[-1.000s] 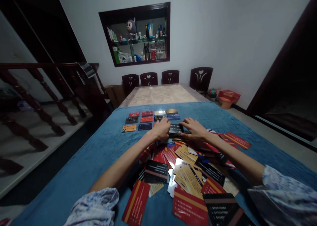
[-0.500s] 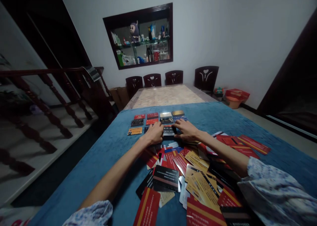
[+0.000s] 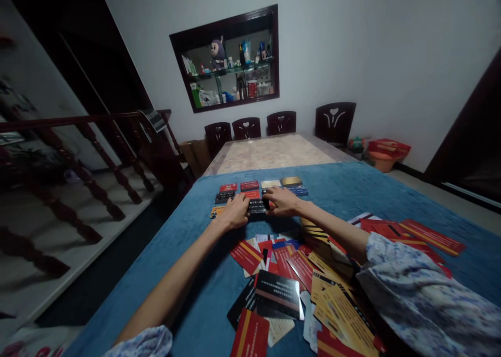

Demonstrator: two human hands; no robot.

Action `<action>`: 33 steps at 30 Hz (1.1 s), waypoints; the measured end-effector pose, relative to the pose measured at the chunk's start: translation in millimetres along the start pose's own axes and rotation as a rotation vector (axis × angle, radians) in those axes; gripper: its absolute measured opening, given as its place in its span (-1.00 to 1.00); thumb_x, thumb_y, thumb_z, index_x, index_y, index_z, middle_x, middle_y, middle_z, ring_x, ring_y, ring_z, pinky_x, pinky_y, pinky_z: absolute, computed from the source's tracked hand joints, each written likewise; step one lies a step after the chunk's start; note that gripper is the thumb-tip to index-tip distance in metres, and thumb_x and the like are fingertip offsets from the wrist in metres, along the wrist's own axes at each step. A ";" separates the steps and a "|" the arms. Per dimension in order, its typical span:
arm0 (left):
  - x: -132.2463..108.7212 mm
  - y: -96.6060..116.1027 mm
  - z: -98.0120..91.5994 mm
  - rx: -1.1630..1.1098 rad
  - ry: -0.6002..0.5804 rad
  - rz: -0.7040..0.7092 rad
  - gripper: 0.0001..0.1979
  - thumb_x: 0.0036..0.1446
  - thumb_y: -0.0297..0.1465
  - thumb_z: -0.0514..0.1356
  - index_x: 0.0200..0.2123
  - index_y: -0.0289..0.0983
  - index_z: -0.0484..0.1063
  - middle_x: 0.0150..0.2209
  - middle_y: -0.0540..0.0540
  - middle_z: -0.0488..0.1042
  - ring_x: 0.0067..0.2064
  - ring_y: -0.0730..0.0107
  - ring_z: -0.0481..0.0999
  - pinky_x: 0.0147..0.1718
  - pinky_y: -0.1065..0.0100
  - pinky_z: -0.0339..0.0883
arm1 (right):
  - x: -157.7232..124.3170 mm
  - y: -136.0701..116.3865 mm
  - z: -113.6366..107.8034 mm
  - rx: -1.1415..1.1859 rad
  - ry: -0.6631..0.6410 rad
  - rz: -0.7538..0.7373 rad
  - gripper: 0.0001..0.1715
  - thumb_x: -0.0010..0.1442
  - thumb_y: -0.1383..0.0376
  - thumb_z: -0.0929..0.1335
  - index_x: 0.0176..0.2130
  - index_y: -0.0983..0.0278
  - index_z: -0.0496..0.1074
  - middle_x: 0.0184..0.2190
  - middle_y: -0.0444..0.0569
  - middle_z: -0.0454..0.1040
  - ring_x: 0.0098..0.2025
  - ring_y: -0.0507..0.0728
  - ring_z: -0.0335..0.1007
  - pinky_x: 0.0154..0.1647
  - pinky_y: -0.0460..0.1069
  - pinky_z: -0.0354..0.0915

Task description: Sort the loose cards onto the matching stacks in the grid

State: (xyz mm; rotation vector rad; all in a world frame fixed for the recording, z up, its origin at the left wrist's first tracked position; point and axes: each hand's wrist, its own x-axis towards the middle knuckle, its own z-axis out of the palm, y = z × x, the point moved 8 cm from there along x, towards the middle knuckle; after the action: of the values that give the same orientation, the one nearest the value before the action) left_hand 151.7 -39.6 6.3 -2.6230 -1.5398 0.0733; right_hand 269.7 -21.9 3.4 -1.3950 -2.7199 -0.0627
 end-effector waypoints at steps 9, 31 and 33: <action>1.5 -50.2 2.2 -0.036 0.006 -0.086 -0.62 0.09 -0.49 0.13 0.02 -0.29 0.34 0.14 -0.28 0.32 0.15 0.05 0.33 0.05 0.11 0.31 | 45.6 -22.3 -6.1 -0.031 -0.017 -0.016 -0.46 0.12 0.09 0.40 0.06 0.24 0.45 0.07 0.17 0.40 0.15 0.35 0.24 0.03 0.16 0.28; 35.0 -146.9 27.2 -0.100 -0.038 -0.209 -0.61 -0.02 -0.56 0.17 -0.06 -0.36 0.45 0.05 -0.28 0.43 0.07 0.11 0.44 0.04 0.31 0.33 | 145.2 -52.2 8.0 -0.103 -0.121 0.001 -0.41 0.12 0.13 0.38 0.09 0.35 0.46 0.11 0.30 0.42 0.15 0.39 0.33 0.04 0.19 0.36; 38.0 -149.4 29.5 -0.105 -0.048 -0.214 -0.61 -0.03 -0.57 0.17 -0.06 -0.37 0.44 0.03 -0.28 0.45 0.05 0.13 0.46 0.01 0.32 0.35 | 152.2 -53.3 12.2 -0.098 -0.136 -0.012 -0.44 0.10 0.17 0.38 0.07 0.36 0.48 0.09 0.30 0.43 0.12 0.36 0.37 -0.01 0.12 0.39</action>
State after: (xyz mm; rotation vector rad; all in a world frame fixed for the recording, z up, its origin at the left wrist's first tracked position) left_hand 37.8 67.6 -6.4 -2.5311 -1.8787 0.0410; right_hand 137.3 70.9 5.6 -1.4591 -2.8718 -0.1075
